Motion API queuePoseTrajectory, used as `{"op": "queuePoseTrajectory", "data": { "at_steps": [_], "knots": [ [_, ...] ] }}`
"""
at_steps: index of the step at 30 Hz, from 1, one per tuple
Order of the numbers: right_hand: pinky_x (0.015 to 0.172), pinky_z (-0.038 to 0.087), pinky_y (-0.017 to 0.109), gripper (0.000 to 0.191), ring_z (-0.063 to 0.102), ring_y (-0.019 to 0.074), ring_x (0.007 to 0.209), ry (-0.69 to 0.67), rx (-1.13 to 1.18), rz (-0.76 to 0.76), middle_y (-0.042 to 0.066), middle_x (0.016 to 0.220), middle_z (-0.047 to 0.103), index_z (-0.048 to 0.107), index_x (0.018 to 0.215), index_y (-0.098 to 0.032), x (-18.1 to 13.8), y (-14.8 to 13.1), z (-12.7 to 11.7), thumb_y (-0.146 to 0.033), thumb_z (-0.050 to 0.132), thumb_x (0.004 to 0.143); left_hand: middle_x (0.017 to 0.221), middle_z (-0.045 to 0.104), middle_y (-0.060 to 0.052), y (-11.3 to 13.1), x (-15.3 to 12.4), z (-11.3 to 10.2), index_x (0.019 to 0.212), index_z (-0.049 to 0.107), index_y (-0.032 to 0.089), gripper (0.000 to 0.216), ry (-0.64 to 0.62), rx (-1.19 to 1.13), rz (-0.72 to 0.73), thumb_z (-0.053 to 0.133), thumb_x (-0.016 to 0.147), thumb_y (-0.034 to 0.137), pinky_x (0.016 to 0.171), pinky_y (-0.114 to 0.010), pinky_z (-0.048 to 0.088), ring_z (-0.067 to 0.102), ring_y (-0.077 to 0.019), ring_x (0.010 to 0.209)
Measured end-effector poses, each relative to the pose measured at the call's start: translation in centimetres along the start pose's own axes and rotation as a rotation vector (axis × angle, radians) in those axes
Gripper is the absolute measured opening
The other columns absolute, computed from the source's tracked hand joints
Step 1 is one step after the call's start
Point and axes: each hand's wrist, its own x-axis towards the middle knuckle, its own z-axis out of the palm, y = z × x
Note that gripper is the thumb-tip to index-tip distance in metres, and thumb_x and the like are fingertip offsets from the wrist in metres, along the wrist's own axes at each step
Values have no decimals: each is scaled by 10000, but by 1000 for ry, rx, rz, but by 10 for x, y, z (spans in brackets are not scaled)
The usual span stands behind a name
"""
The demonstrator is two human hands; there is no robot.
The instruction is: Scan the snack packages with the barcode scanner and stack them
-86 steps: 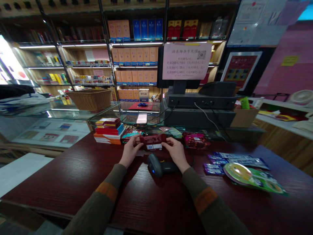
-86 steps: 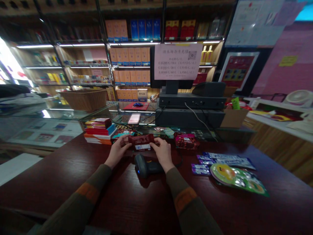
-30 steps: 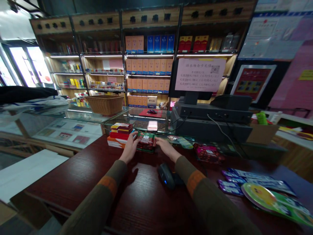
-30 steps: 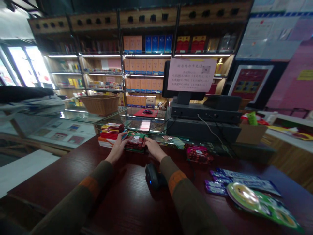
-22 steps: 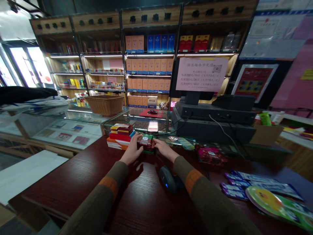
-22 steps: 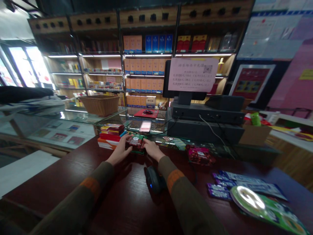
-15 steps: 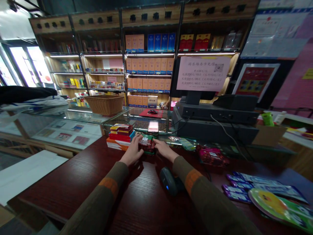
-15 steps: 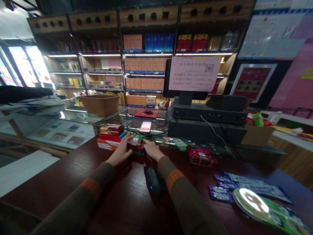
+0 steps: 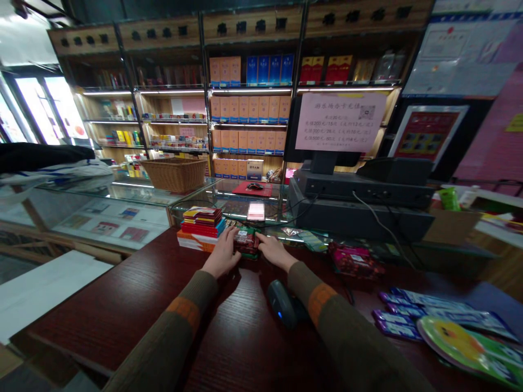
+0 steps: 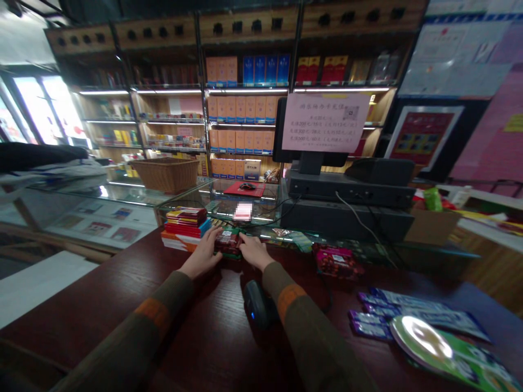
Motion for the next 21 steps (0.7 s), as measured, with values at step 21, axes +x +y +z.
{"op": "queuePoseTrajectory", "data": {
  "at_steps": [21],
  "knots": [
    [1160, 315, 528, 654, 378, 294, 1448, 23, 48, -79, 46, 1584, 429, 410, 1532, -236, -16, 4, -7, -243, 369, 879, 1474, 438, -211, 9, 1, -3, 1421, 397, 102, 700, -36, 218, -42, 556, 741, 149, 1188, -576, 314, 345, -364, 1448]
  ]
}}
